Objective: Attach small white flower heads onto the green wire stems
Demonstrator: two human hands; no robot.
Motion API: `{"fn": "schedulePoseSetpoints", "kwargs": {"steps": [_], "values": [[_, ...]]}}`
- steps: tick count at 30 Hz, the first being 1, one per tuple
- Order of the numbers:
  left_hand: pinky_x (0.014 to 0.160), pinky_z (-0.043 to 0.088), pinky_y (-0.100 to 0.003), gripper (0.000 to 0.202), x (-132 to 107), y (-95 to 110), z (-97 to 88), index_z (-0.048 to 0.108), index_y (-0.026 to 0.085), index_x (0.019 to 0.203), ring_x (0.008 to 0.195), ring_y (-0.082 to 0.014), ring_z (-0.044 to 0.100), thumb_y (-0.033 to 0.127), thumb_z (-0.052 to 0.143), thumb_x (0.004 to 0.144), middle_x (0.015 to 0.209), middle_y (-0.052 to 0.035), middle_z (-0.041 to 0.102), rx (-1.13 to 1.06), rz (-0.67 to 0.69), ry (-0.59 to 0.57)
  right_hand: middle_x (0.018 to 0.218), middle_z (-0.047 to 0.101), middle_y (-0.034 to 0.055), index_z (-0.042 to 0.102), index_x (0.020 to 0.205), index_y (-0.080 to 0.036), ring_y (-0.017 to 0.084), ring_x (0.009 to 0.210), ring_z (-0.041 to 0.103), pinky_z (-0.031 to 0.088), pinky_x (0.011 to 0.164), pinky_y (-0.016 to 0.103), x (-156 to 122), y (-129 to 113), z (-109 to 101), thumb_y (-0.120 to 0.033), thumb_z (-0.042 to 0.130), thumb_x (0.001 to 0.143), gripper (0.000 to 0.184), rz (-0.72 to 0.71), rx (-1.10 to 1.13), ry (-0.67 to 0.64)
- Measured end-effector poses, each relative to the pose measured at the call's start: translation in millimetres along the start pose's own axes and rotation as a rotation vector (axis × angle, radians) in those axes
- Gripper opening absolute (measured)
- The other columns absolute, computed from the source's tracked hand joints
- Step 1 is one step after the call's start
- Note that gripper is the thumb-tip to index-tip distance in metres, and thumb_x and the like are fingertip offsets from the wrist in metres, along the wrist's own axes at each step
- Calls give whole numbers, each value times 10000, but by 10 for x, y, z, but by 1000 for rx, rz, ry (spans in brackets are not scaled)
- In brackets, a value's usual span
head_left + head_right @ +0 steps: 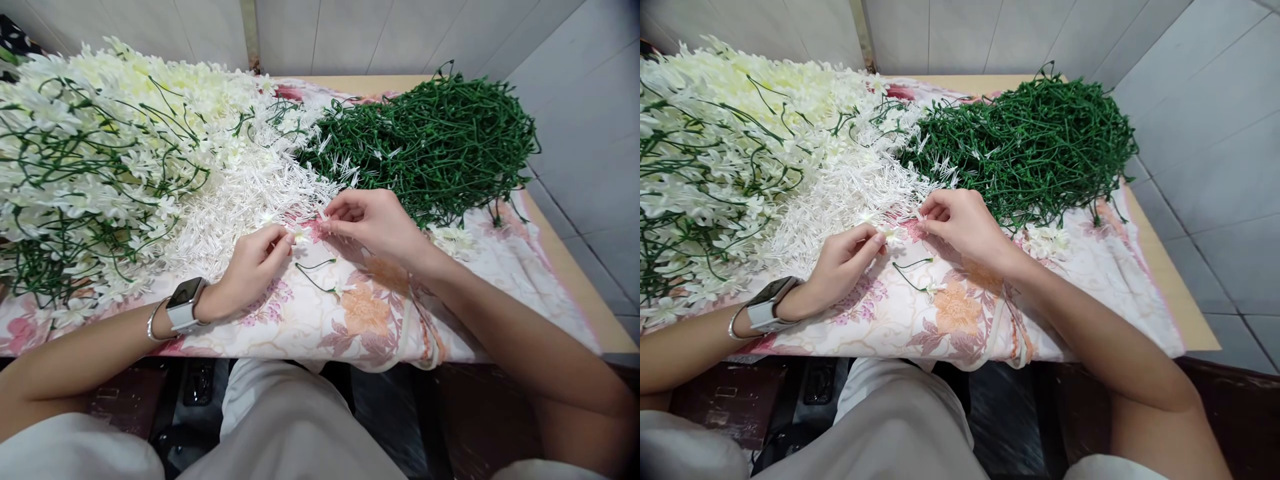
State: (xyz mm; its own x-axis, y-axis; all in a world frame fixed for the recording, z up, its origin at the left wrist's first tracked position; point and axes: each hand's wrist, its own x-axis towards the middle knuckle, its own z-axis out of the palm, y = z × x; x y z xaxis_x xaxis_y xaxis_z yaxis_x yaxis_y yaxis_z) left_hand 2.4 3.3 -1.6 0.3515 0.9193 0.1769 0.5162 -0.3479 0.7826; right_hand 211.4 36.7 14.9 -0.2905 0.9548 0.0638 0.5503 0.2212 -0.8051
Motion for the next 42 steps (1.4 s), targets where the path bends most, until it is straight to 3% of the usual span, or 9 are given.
{"fn": "schedulePoseSetpoints", "kwargs": {"steps": [7,16,19,23,27,34,42], "values": [[541,319,-218,249,9,-6,-3,536,154,690,552,-83,442,269,453,895,603,30,505,3,-12,-4,721,651,29,634,771,-134,122,650,585,455,588,259,23,-20,-31,-219,711,681,146,94,218,19],[555,317,-217,238,10,1,-2,545,149,706,562,-75,443,263,455,894,620,33,516,-20,-43,-18,599,590,-10,615,666,-147,78,518,502,378,476,224,3,-107,-50,-191,714,677,109,139,238,32],[548,309,-222,249,14,1,2,548,149,700,557,-78,435,274,455,894,610,32,510,-13,-53,-21,615,597,-6,606,676,-154,88,539,531,403,489,228,-11,-129,-43,-198,716,686,119,100,299,72],[538,300,-230,271,5,2,3,546,147,674,548,-83,429,289,463,890,594,29,501,-9,-68,-30,670,628,4,612,713,-160,101,568,566,446,510,238,-84,-181,3,-192,699,714,93,-32,348,27],[535,301,-229,268,4,9,-1,546,147,666,546,-83,429,286,476,884,581,33,491,-30,-56,-45,744,658,24,627,761,-143,107,639,592,454,548,229,-166,-186,92,-95,622,763,49,-270,124,3],[569,319,-236,242,2,21,3,538,140,673,588,-93,452,236,461,882,618,17,510,-21,15,-68,800,649,80,578,763,-121,113,705,593,460,562,210,-189,-126,196,-58,551,814,86,-641,-151,113],[562,322,-231,238,-3,39,5,536,144,669,578,-89,447,233,468,880,611,21,501,-29,18,-43,822,650,79,529,795,-160,132,771,613,523,668,235,-236,-107,233,-63,546,825,103,-837,-399,238]]}}
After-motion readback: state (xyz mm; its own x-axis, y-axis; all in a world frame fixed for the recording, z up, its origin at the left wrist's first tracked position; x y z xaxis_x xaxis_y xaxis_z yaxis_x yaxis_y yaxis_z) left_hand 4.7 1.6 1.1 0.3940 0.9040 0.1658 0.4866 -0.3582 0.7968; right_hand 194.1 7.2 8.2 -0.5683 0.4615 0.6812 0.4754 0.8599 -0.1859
